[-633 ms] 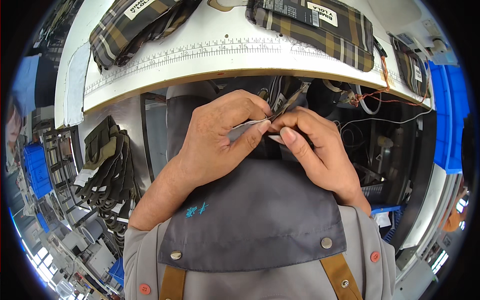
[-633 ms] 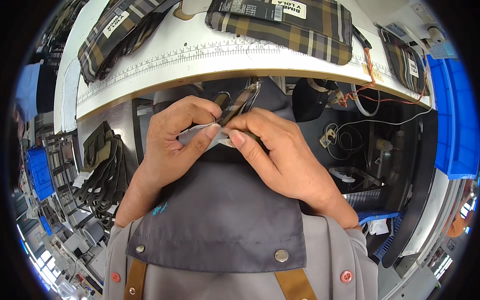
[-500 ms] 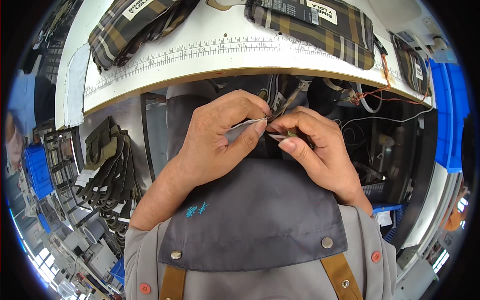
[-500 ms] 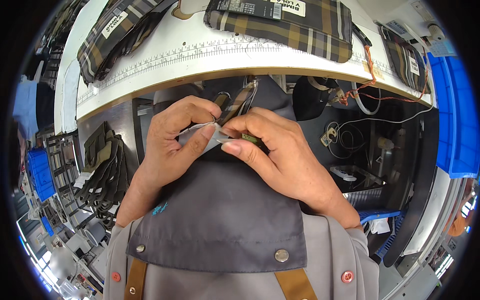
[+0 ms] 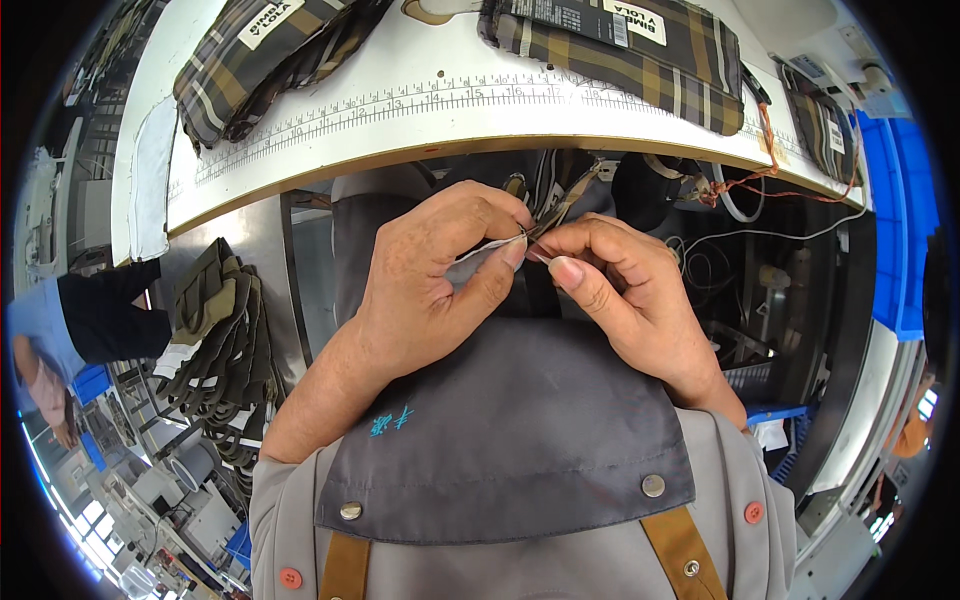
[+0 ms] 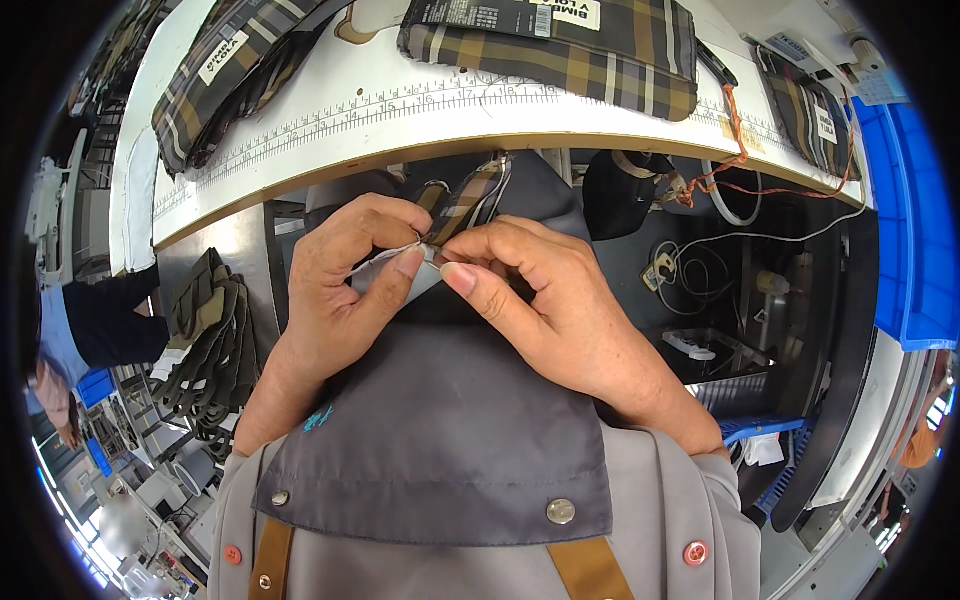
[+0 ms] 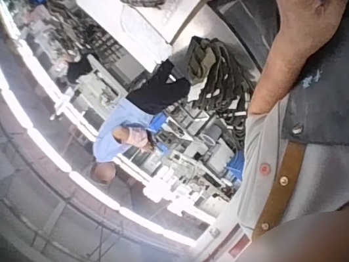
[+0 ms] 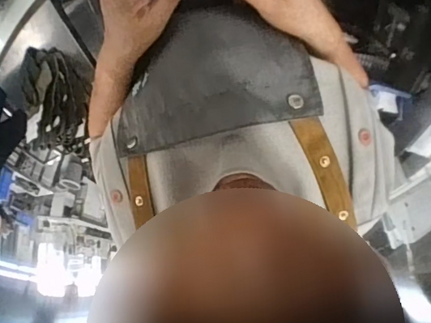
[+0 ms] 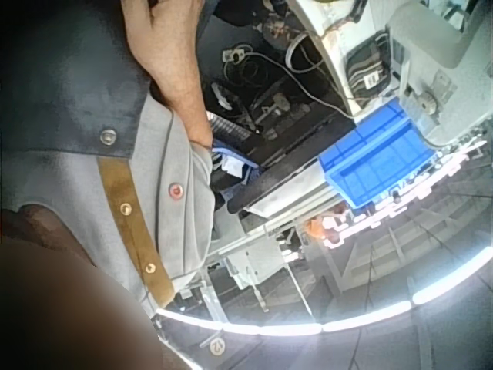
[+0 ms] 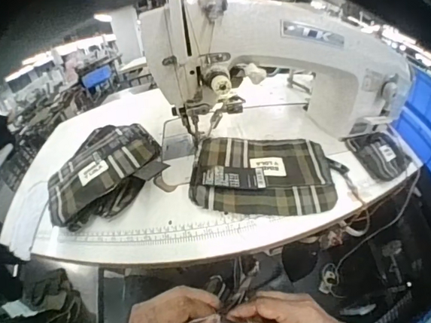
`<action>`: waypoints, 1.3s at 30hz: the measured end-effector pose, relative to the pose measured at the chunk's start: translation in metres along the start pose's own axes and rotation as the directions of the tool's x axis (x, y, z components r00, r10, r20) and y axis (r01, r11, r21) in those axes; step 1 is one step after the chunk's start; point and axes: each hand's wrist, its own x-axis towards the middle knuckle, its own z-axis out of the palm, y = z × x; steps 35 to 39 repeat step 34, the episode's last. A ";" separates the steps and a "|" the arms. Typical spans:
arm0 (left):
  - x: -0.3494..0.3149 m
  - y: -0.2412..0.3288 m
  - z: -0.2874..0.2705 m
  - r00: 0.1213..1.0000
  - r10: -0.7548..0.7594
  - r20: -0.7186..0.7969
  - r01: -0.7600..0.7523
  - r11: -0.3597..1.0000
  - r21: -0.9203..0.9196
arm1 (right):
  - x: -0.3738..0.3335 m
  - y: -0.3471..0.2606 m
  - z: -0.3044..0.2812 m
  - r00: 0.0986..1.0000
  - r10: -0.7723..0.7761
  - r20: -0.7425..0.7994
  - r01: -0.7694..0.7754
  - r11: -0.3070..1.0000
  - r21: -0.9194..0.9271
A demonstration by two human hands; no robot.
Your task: Manually threading a cord or strap through a component of a plaid pouch using a small tool.
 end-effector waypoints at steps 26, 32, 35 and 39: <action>-0.001 0.005 0.008 0.999 0.041 -0.035 -0.040 0.999 0.023 | 0.010 0.002 -0.009 0.936 -0.343 -0.081 0.268 0.841 -0.469; -0.005 -0.011 -0.029 0.978 0.041 -0.204 -0.007 0.986 0.166 | 0.001 0.019 -0.037 0.889 -0.384 -0.248 0.211 0.826 -0.523; -0.005 -0.015 -0.037 0.962 0.027 -0.271 0.029 0.979 0.202 | 0.001 0.019 -0.039 0.915 -0.281 -0.288 0.104 0.857 -0.504; -0.005 -0.015 -0.037 0.962 0.027 -0.271 0.029 0.979 0.202 | 0.001 0.019 -0.039 0.915 -0.281 -0.288 0.104 0.857 -0.504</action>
